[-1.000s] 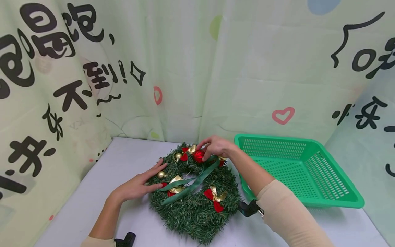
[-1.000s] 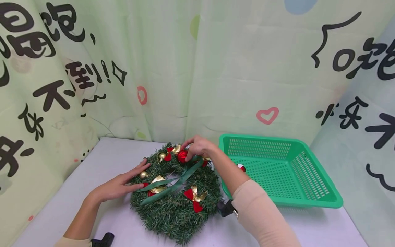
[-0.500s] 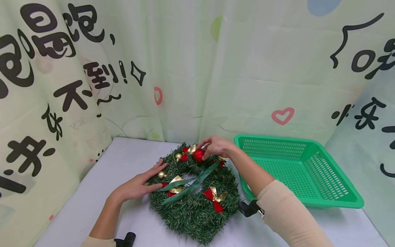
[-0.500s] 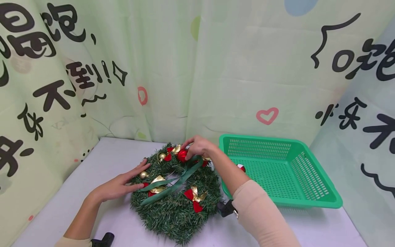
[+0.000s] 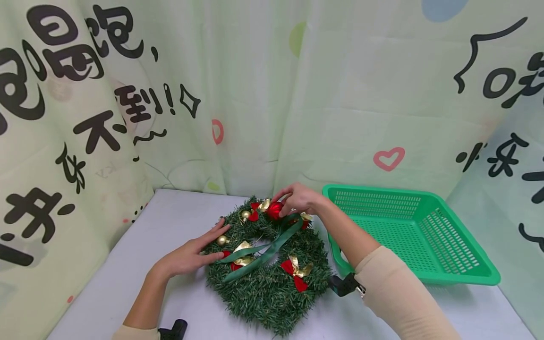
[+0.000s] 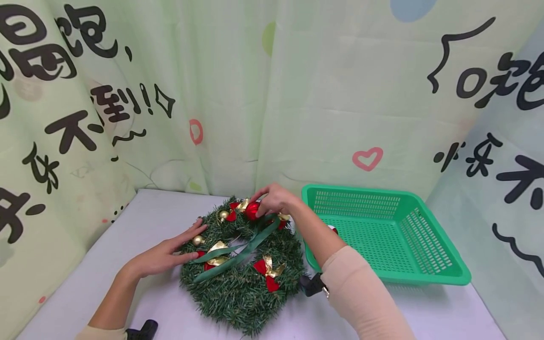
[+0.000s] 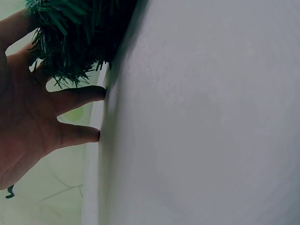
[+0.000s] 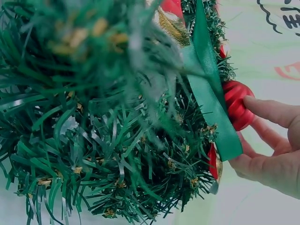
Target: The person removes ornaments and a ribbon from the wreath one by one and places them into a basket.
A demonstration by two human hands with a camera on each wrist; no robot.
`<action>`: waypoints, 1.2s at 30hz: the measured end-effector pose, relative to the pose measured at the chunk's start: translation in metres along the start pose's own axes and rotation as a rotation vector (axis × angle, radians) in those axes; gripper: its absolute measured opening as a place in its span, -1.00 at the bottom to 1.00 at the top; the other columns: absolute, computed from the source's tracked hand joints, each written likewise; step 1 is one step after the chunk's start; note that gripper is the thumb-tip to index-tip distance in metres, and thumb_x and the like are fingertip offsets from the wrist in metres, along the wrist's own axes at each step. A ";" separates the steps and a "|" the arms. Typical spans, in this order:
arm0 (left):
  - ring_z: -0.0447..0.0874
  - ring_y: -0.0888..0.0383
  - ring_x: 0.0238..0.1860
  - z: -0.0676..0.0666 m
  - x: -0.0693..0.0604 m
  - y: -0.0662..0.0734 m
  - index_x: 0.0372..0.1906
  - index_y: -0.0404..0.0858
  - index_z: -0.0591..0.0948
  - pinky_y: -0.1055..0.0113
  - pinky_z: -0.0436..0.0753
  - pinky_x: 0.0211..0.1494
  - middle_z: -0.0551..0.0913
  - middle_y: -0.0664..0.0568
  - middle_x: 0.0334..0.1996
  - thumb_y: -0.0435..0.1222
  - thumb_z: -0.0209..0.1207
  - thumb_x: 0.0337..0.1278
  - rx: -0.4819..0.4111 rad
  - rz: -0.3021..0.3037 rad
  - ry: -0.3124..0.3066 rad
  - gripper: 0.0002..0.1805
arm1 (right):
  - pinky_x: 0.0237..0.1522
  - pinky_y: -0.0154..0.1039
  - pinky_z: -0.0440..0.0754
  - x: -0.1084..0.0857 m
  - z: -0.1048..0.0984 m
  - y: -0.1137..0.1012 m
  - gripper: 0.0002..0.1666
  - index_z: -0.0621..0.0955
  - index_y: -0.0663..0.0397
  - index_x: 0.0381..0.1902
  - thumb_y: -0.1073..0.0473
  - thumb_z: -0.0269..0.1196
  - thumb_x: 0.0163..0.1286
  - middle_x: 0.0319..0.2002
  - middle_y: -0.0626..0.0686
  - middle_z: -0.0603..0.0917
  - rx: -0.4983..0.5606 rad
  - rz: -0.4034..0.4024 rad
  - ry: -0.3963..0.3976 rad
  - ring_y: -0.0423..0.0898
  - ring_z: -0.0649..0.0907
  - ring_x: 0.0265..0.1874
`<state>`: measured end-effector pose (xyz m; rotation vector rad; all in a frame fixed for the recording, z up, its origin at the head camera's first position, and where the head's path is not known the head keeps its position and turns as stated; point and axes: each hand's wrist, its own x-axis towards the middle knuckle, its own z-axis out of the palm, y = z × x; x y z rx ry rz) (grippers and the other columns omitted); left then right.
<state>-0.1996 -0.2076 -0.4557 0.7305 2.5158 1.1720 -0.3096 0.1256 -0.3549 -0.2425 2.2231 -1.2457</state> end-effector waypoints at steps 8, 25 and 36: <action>-0.09 -0.30 0.66 0.000 0.000 0.000 0.71 0.05 0.04 -0.41 0.11 0.56 -0.21 0.00 0.73 -0.06 0.16 0.54 -0.004 0.005 0.000 -0.18 | 0.03 -0.08 0.78 -0.003 -0.002 -0.003 -0.42 0.64 0.24 0.28 0.53 0.35 0.29 0.16 0.27 0.65 0.012 -0.005 0.014 -0.12 0.76 -0.26; -0.08 -0.31 0.66 -0.002 0.000 0.001 0.71 0.04 0.05 -0.41 0.15 0.55 -0.21 -0.02 0.73 -0.03 0.16 0.54 0.015 0.002 0.001 -0.17 | 0.21 0.06 0.70 -0.009 -0.011 -0.011 -0.38 0.62 0.21 0.32 0.51 0.37 0.29 0.32 0.32 0.53 0.026 -0.029 0.062 -0.04 0.75 -0.11; -0.09 -0.31 0.66 -0.001 -0.001 0.003 0.71 0.06 0.05 -0.41 0.17 0.54 -0.21 -0.02 0.73 -0.02 0.15 0.55 0.014 0.002 -0.006 -0.18 | 0.18 0.00 0.72 -0.016 -0.015 -0.014 -0.39 0.62 0.20 0.32 0.50 0.37 0.30 0.35 0.34 0.52 0.038 -0.050 0.067 0.09 0.72 0.09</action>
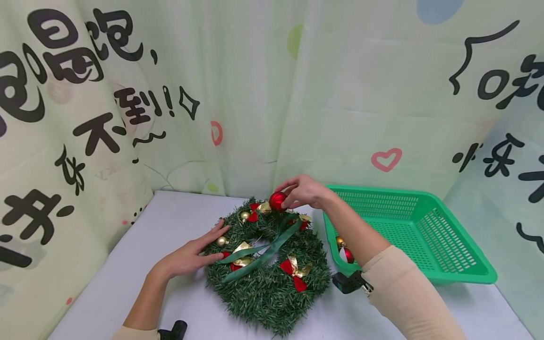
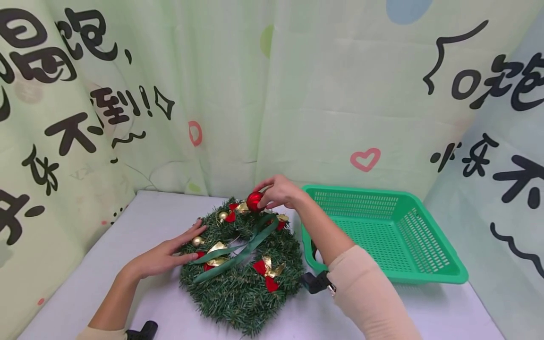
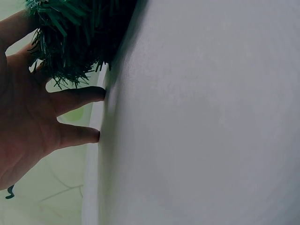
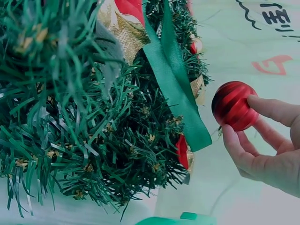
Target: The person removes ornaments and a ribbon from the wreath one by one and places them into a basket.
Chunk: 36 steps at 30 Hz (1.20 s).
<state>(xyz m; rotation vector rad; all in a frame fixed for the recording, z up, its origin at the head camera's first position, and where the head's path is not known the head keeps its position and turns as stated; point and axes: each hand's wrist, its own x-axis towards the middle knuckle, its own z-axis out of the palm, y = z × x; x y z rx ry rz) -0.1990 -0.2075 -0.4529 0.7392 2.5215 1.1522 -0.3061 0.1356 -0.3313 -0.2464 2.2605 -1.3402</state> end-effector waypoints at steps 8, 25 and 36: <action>-0.09 -0.33 0.66 0.001 0.001 0.001 0.71 0.05 0.05 -0.42 0.14 0.54 -0.21 -0.03 0.73 -0.05 0.14 0.55 -0.009 0.005 -0.002 -0.19 | 0.21 0.00 0.70 -0.008 -0.007 -0.004 -0.37 0.58 0.21 0.37 0.48 0.35 0.33 0.36 0.31 0.55 0.015 -0.027 -0.007 0.15 0.70 0.17; -0.09 -0.33 0.66 0.000 -0.001 0.003 0.71 0.05 0.07 -0.43 0.13 0.54 -0.21 -0.03 0.73 -0.01 0.15 0.54 -0.022 0.000 0.006 -0.19 | 0.24 0.02 0.69 -0.023 -0.028 -0.007 -0.35 0.57 0.17 0.38 0.47 0.35 0.32 0.40 0.30 0.51 0.038 -0.060 0.044 0.18 0.69 0.18; -0.07 -0.29 0.66 0.000 -0.002 0.002 0.71 0.06 0.05 -0.39 0.15 0.56 -0.21 0.01 0.73 -0.02 0.16 0.54 -0.026 -0.015 0.005 -0.18 | 0.10 -0.16 0.76 -0.038 -0.038 -0.008 -0.36 0.55 0.20 0.38 0.42 0.35 0.34 0.36 0.31 0.50 0.048 -0.090 0.070 0.15 0.70 0.10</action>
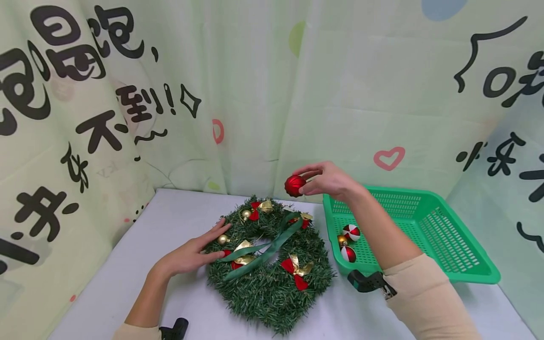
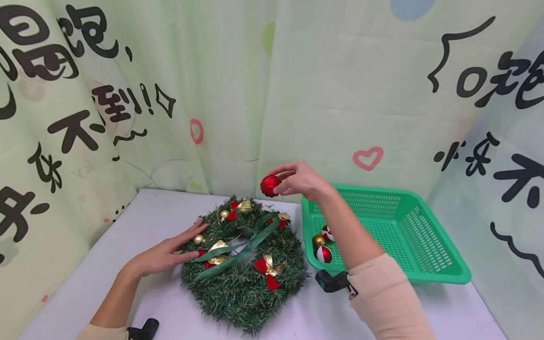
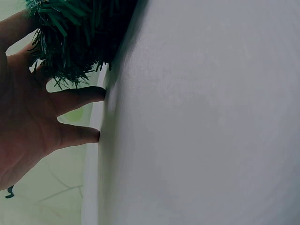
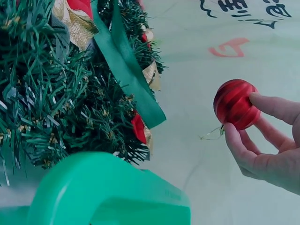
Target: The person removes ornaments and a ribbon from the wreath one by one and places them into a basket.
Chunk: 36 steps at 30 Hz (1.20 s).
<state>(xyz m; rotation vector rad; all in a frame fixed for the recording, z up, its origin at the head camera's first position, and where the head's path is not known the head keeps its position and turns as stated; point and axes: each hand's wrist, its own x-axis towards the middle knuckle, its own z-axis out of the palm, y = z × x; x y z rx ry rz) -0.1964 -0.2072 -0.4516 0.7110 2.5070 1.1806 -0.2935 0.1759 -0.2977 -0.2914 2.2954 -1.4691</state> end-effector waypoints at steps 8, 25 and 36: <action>-0.07 -0.28 0.67 0.001 0.003 -0.001 0.71 0.09 0.05 -0.39 0.15 0.56 -0.21 0.03 0.73 0.01 0.15 0.53 0.005 -0.001 -0.003 -0.17 | 0.10 -0.16 0.74 -0.011 -0.012 0.001 -0.37 0.54 0.18 0.40 0.40 0.31 0.37 0.37 0.30 0.49 -0.007 -0.003 0.029 0.14 0.68 0.10; -0.07 -0.30 0.66 0.000 0.001 -0.002 0.71 0.08 0.04 -0.41 0.16 0.55 -0.22 0.02 0.73 0.01 0.14 0.54 0.010 0.003 0.001 -0.18 | 0.14 -0.12 0.73 -0.028 -0.037 0.008 -0.34 0.50 0.16 0.44 0.32 0.34 0.39 0.39 0.29 0.45 -0.007 0.001 0.078 0.21 0.62 0.17; -0.09 -0.30 0.66 0.001 0.002 -0.004 0.71 0.09 0.04 -0.41 0.17 0.54 -0.21 0.01 0.73 0.00 0.15 0.54 0.010 0.009 -0.005 -0.18 | 0.06 -0.24 0.75 -0.040 -0.051 0.021 -0.29 0.43 0.19 0.49 0.31 0.35 0.42 0.43 0.32 0.40 0.001 0.016 0.086 0.19 0.61 0.20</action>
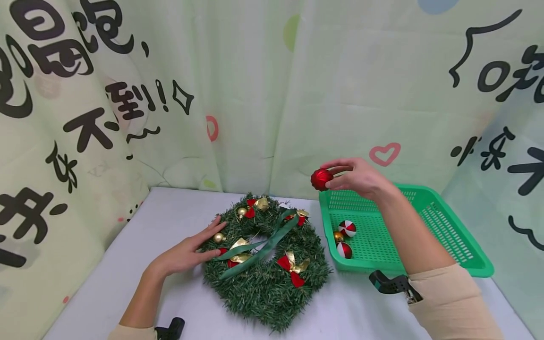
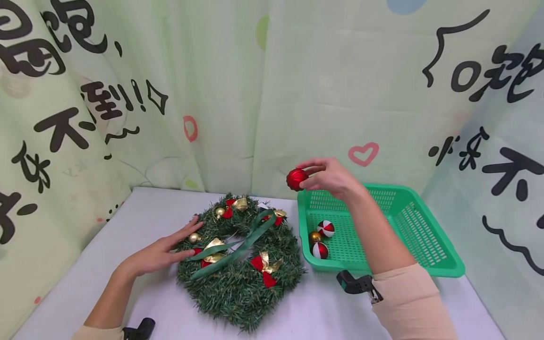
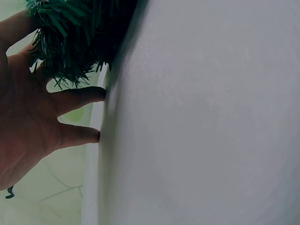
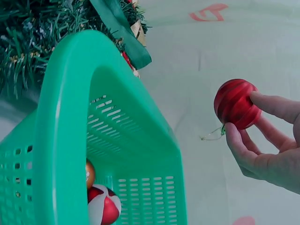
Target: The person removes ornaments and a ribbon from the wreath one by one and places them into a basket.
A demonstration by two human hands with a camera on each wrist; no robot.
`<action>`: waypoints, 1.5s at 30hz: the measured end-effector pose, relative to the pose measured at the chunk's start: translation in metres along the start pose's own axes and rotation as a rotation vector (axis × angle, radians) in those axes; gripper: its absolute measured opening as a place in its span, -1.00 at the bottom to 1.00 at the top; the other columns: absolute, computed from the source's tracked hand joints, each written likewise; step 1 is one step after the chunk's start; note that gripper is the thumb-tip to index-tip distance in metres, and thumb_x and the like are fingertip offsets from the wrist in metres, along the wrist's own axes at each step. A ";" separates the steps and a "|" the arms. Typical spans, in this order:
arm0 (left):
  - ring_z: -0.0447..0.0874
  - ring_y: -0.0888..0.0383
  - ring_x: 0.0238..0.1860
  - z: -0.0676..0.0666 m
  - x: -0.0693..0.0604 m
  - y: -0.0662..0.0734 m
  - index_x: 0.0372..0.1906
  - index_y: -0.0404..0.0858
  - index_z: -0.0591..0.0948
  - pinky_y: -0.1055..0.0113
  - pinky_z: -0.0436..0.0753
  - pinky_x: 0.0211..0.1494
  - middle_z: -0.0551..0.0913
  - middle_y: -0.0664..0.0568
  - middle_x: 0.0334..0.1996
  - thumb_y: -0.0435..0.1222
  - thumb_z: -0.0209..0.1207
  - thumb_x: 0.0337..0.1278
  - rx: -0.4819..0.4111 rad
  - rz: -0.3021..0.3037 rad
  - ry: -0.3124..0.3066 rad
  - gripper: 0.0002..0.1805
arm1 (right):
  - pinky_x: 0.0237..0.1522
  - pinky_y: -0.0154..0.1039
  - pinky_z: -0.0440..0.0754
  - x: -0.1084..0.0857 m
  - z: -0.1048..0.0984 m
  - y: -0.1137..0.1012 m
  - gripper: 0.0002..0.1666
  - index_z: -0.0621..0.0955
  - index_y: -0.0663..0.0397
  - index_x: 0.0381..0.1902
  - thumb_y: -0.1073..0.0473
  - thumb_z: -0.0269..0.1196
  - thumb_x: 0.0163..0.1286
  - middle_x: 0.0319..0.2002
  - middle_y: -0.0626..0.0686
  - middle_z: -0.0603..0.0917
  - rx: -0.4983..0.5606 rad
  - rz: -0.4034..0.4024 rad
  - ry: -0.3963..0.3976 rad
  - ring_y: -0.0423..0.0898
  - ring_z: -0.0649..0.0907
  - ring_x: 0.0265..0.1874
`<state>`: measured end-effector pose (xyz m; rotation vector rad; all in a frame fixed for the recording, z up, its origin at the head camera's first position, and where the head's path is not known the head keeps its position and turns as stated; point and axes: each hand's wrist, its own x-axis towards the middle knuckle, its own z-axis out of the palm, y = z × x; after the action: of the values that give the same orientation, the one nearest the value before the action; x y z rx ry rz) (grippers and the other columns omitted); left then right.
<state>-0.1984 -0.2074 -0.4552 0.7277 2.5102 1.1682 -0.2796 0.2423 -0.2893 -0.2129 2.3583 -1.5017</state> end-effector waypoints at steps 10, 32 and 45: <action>-0.09 -0.29 0.67 0.001 0.000 0.000 0.71 0.09 0.05 -0.40 0.18 0.54 -0.21 0.01 0.73 0.01 0.15 0.53 -0.004 0.000 -0.005 -0.18 | 0.07 -0.24 0.75 -0.009 -0.010 0.013 -0.28 0.43 0.17 0.49 0.26 0.37 0.41 0.42 0.31 0.40 -0.006 0.015 0.017 0.10 0.64 0.14; -0.09 -0.29 0.66 0.002 0.000 0.001 0.71 0.08 0.04 -0.40 0.15 0.55 -0.21 0.02 0.73 -0.01 0.15 0.54 0.001 -0.007 0.009 -0.17 | 0.09 -0.24 0.75 -0.013 -0.024 0.029 -0.30 0.39 0.23 0.49 0.28 0.32 0.46 0.38 0.32 0.40 0.010 0.053 0.023 0.03 0.67 0.09; -0.09 -0.29 0.67 0.001 -0.001 0.001 0.71 0.07 0.05 -0.41 0.15 0.55 -0.20 0.01 0.73 0.01 0.16 0.53 0.009 -0.006 0.009 -0.17 | 0.14 -0.15 0.74 -0.008 -0.025 0.063 -0.26 0.35 0.29 0.52 0.24 0.32 0.47 0.43 0.36 0.33 -0.012 0.127 0.004 0.11 0.57 0.20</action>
<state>-0.1964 -0.2067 -0.4549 0.7185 2.5246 1.1615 -0.2781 0.2932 -0.3347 -0.0615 2.3373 -1.4305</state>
